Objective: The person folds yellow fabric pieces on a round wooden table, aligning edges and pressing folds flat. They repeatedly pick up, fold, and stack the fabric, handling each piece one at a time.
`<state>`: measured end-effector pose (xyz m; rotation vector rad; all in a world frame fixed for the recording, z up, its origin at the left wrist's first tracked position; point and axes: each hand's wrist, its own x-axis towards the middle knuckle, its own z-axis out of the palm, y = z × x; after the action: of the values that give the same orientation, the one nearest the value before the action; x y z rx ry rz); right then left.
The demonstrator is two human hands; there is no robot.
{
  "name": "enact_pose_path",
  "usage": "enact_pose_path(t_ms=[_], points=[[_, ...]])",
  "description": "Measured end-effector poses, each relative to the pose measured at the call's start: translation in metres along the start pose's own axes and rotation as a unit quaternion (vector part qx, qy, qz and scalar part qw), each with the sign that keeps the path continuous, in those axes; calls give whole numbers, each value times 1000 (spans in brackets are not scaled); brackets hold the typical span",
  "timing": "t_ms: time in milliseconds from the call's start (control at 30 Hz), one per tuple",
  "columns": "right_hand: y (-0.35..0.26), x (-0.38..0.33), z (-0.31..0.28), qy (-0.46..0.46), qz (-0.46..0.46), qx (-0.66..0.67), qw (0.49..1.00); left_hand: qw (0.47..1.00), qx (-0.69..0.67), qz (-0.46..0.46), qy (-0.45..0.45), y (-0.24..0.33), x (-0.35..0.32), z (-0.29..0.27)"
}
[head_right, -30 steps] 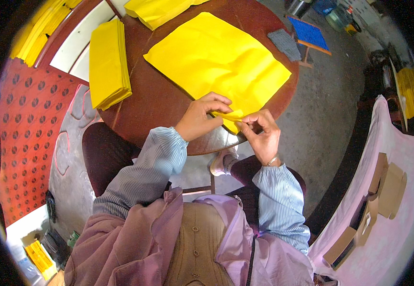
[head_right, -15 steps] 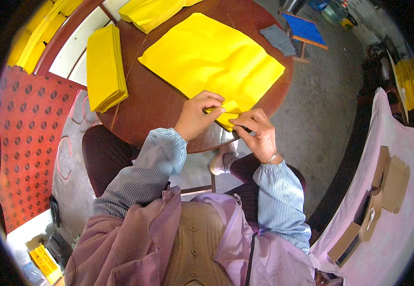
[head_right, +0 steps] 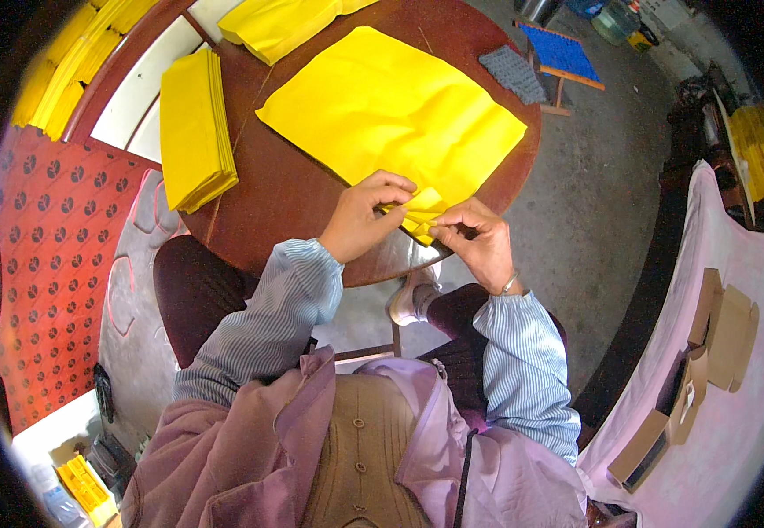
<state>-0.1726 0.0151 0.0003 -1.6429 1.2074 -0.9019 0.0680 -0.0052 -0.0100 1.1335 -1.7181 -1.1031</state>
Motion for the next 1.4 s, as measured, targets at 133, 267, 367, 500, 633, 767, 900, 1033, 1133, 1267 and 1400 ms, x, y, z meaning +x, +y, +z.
enact_pose_path(t_ms=[133,267,367,500,633,767,900,1033,1133,1267,1400], points=[[0,0,5,25,-15,19,999,998,30,48,7,-1,-1,1],[-5,-4,8,48,-43,-30,997,999,32,4,41,-2,-1,10],[-11,-9,8,57,-53,-45,996,998,16,-29,49,-4,2,12],[-13,-7,6,41,-132,-91,986,998,0,-32,45,-4,2,10],[-10,-6,5,33,-82,-86,992,999,-6,-27,42,-3,2,10],[-6,-6,5,19,-2,-38,999,999,4,-36,34,-4,2,9],[-5,-6,7,17,26,-1,1000,999,2,-27,39,-4,1,9],[-8,-5,8,27,-9,-3,1000,998,-7,-27,49,-4,0,11],[-11,-6,7,22,-24,-21,999,998,-1,-26,51,-4,1,12],[-10,-6,7,23,-12,-26,999,999,7,-22,47,-4,0,11],[-6,-5,7,19,4,-9,1000,999,2,-30,42,-2,0,10]])
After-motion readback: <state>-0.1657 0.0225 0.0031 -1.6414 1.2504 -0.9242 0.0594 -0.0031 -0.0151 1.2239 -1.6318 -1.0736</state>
